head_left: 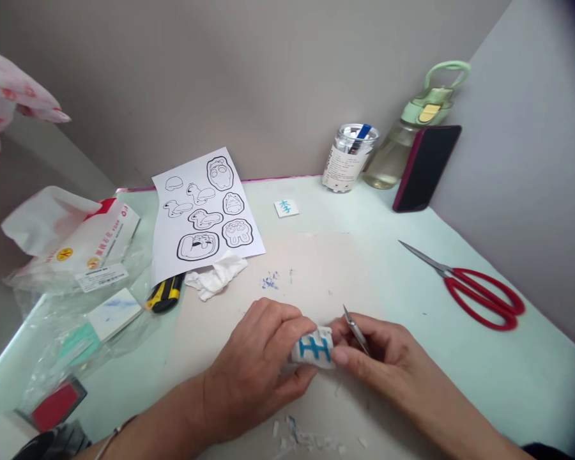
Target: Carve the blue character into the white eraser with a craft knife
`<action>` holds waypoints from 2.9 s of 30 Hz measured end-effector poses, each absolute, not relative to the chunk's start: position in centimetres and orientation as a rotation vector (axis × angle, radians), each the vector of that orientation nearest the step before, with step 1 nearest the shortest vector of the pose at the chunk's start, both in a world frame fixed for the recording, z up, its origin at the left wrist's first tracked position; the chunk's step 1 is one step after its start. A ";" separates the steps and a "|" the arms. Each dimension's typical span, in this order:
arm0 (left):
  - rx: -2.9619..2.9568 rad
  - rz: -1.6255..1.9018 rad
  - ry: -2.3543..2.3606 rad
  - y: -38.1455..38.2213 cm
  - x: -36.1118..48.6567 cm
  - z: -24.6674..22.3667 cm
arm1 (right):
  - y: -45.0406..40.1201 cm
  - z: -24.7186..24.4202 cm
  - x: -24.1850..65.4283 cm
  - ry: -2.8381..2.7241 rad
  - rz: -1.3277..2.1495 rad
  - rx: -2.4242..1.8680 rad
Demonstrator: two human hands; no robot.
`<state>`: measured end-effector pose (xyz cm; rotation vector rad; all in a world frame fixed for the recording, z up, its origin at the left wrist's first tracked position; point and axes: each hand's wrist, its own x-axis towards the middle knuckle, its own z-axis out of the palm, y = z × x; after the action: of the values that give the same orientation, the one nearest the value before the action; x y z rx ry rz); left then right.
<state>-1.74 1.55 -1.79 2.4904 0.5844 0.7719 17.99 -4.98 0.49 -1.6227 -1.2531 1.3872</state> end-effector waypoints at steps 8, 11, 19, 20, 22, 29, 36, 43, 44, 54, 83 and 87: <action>2.478 0.717 0.587 1.7 -1.7 -1.6 | -5.3 0.6 17.9 -1.302 1.382 -1.695; 2.459 0.726 0.605 1.8 -1.7 -1.6 | -5.4 0.9 17.9 -1.307 1.396 -1.676; 2.452 0.686 0.582 1.9 -1.8 -1.7 | -5.1 0.4 17.8 -1.309 1.415 -1.685; 2.456 0.683 0.578 1.9 -1.8 -1.8 | -5.1 0.4 17.8 -1.310 1.415 -1.691; 2.460 0.686 0.568 1.8 -1.8 -1.9 | -5.1 0.3 18.0 -1.321 1.419 -1.694; 2.459 0.672 0.540 1.9 -1.7 -2.0 | -5.2 0.2 18.5 -1.301 1.490 -1.635; 2.408 0.638 0.524 2.0 -1.9 -1.6 | -5.0 0.2 18.5 -1.150 1.615 -1.588; 2.005 0.609 0.646 2.4 -2.2 -1.5 | -5.2 -0.2 18.7 -1.153 1.605 -1.615; 1.959 0.600 0.649 2.4 -2.1 -1.6 | -5.2 -0.1 18.7 -1.168 1.615 -1.615; 2.008 0.619 0.696 3.2 -1.8 -2.3 | -5.7 0.3 20.3 -1.695 1.067 -1.840; 2.198 0.402 0.725 4.5 -2.5 -2.2 | -5.3 -1.8 19.8 -2.283 0.298 -1.476; 2.190 0.412 0.735 4.3 -2.1 -2.1 | -5.2 -2.0 19.5 -2.266 0.284 -1.483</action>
<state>-2.14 4.30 -2.13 2.1897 0.7353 0.4125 19.47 -5.23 -2.01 -1.4833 -2.2664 0.2840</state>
